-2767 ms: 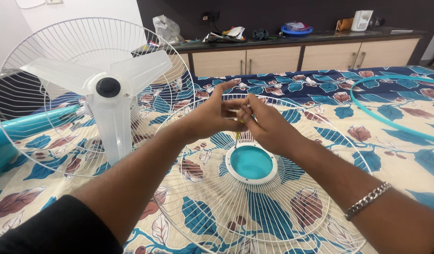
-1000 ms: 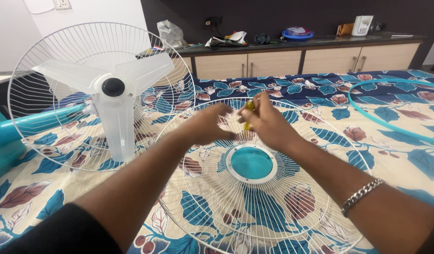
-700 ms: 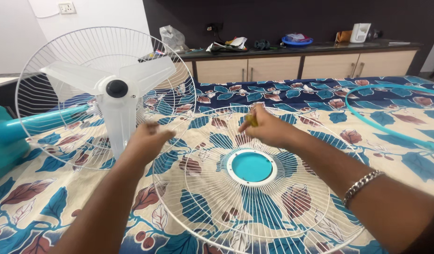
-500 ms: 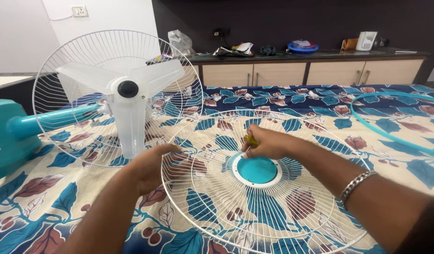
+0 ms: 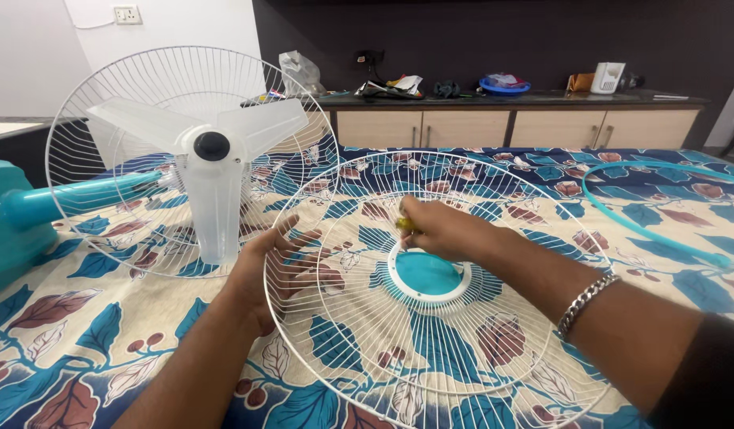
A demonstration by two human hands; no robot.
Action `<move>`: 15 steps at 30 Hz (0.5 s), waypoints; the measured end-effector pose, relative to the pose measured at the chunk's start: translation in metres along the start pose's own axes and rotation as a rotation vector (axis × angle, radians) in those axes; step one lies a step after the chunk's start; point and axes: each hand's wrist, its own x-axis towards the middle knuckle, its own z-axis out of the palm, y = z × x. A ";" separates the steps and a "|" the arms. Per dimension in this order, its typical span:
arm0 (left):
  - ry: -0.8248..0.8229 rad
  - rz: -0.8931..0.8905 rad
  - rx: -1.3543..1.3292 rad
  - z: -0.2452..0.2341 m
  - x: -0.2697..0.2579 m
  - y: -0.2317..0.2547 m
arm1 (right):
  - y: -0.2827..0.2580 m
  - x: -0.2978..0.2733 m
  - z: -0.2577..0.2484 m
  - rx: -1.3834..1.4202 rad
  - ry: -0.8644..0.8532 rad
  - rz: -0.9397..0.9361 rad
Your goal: The person disassembles a teal LG table fan on a floral tablecloth. They remove the front grille, then use a yellow screwdriver to detach a plastic ring and unscrew the center cap from the rear grille. The person then removes the fan blades from the motor housing.
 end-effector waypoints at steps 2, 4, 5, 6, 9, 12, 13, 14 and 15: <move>0.038 -0.013 0.020 -0.002 0.002 -0.001 | -0.005 -0.002 0.001 -0.013 -0.028 -0.022; 0.039 -0.001 0.021 -0.007 0.004 -0.003 | -0.006 -0.002 0.003 -0.026 -0.042 -0.053; 0.020 0.019 0.012 -0.009 0.006 -0.005 | -0.005 -0.001 0.004 -0.033 -0.041 -0.071; 0.001 0.037 0.003 -0.012 0.008 -0.006 | -0.002 -0.001 0.005 -0.040 -0.042 -0.089; -0.010 0.029 0.006 -0.017 0.014 -0.009 | 0.006 0.005 0.010 -0.021 -0.047 -0.118; 0.030 0.003 0.042 -0.021 0.015 -0.010 | 0.011 0.012 0.011 0.099 0.005 -0.195; 0.014 0.008 0.015 -0.021 0.015 -0.010 | 0.012 0.014 0.010 0.105 -0.056 -0.184; -0.005 0.013 -0.009 -0.022 0.015 -0.011 | 0.013 0.014 0.008 0.111 -0.112 -0.169; -0.024 0.019 -0.034 -0.022 0.016 -0.011 | 0.012 0.013 0.006 0.118 -0.169 -0.155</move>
